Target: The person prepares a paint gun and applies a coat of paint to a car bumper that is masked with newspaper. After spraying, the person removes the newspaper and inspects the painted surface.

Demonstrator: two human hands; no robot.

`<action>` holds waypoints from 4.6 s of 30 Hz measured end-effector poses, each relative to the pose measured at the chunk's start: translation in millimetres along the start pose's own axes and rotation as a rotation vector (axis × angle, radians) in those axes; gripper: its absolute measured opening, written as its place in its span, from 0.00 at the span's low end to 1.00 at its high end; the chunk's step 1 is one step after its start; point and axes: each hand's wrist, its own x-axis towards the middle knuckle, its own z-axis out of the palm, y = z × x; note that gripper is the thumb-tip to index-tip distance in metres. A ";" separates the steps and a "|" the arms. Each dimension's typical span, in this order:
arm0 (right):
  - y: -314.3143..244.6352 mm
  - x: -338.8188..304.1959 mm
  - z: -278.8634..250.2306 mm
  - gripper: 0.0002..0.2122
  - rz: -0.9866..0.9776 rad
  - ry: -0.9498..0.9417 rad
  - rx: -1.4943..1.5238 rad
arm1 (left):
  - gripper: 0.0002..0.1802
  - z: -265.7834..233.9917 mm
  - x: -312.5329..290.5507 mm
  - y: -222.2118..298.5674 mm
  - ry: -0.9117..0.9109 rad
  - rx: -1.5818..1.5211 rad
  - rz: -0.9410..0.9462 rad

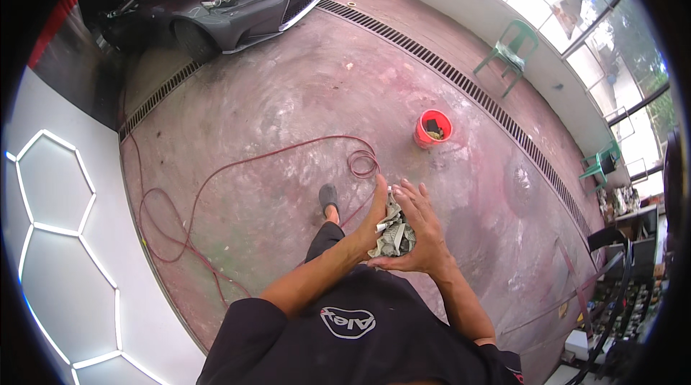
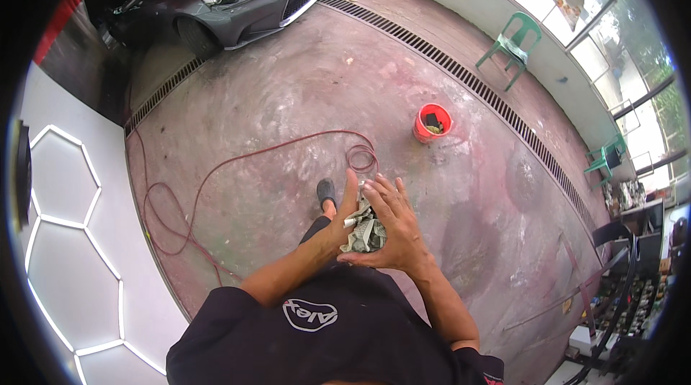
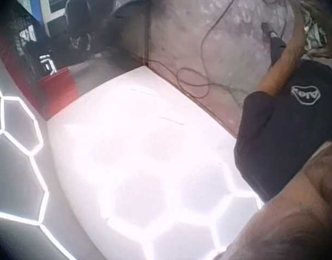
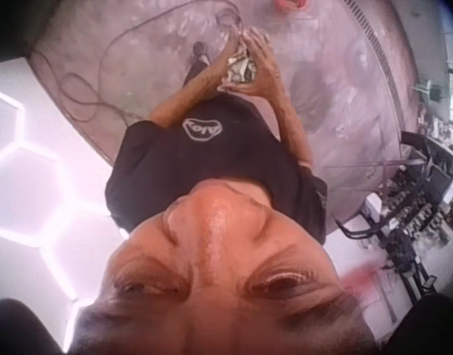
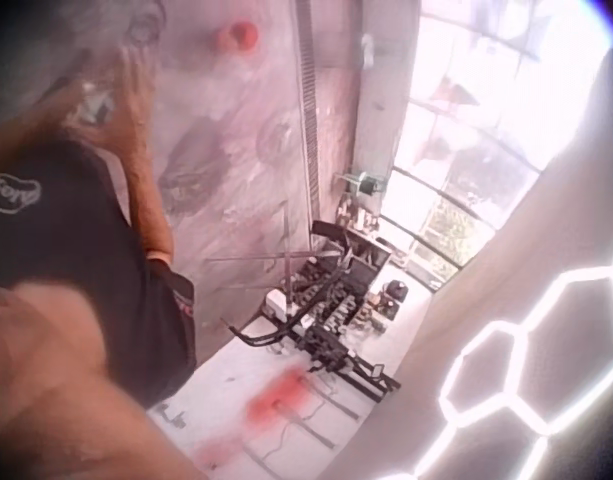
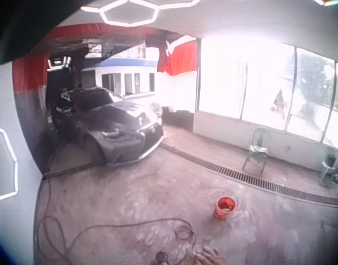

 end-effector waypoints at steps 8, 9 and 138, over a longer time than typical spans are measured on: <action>183.7 204.5 58.7 0.24 0.248 0.539 0.195 | 0.55 45.6 192.8 216.4 -0.125 0.062 0.062; 202.7 231.0 57.1 0.21 0.366 0.612 0.292 | 0.55 48.3 213.0 234.2 -0.202 0.151 0.131; 1537.7 1300.2 637.3 0.28 1.008 -1.084 0.607 | 0.30 -964.4 1235.4 1498.4 2.163 1.721 0.732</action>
